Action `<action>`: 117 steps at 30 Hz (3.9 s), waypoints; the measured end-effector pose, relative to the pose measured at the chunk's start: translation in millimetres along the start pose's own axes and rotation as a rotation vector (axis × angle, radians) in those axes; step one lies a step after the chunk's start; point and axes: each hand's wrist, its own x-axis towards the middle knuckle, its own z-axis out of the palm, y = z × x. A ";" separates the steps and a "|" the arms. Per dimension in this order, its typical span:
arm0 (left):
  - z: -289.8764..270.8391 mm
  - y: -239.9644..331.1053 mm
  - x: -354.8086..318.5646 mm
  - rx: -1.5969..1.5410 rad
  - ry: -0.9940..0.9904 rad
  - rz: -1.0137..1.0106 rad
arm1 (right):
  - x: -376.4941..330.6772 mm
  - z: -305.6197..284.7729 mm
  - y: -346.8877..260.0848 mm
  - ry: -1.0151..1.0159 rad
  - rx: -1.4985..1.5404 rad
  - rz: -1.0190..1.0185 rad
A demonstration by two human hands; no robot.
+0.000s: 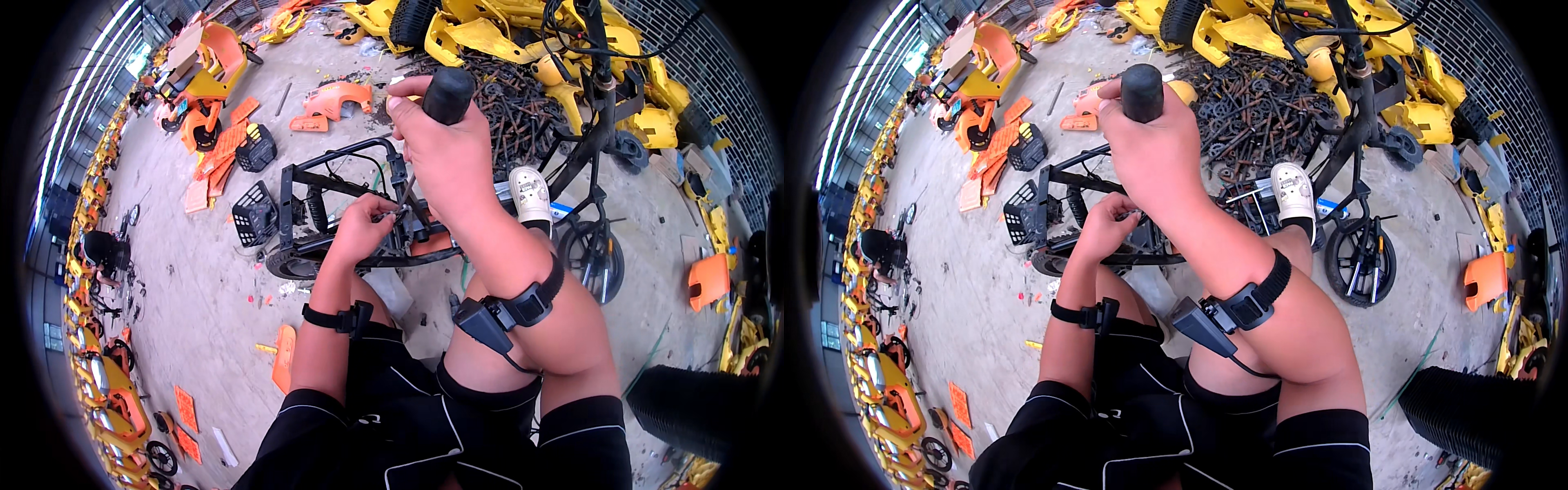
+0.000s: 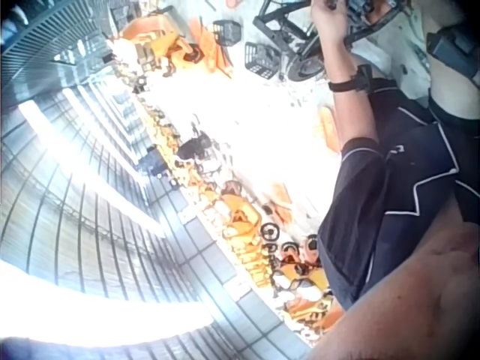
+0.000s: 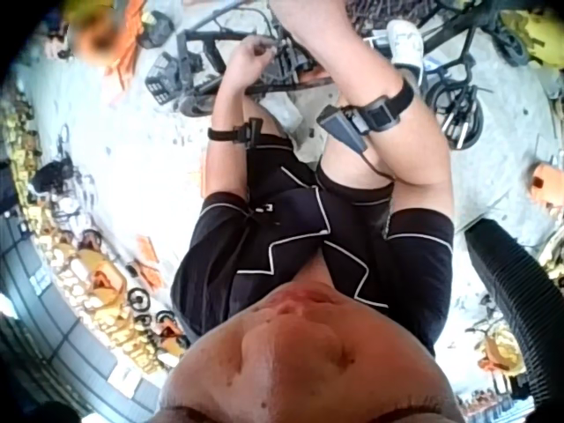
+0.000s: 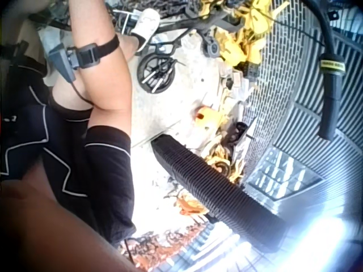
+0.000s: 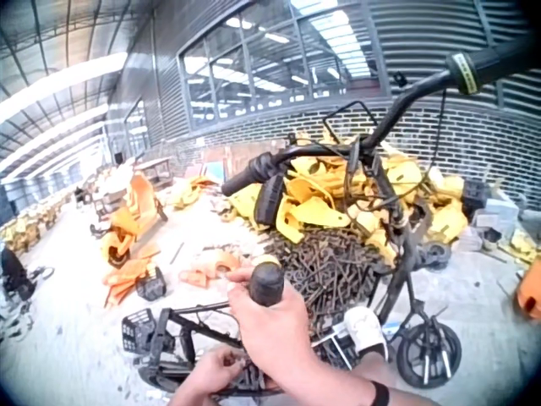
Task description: The person uses a screwdriver to loosen and remove screws from a black metal motorcycle frame while holding a small chain.
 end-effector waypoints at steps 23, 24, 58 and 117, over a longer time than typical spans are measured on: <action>1.3 -10.5 2.0 0.077 -0.027 0.062 | 8.5 1.1 4.5 -0.013 -0.098 -0.132; 1.6 -9.3 2.0 0.070 -0.025 0.054 | 10.0 0.3 5.9 -0.018 -0.095 -0.134; 4.0 -19.9 3.9 -0.033 0.016 0.104 | 11.5 9.6 13.7 -0.115 -0.073 -0.210; -4.0 -9.5 1.5 0.066 -0.031 0.136 | 29.1 14.6 27.9 -0.366 -0.038 -0.050</action>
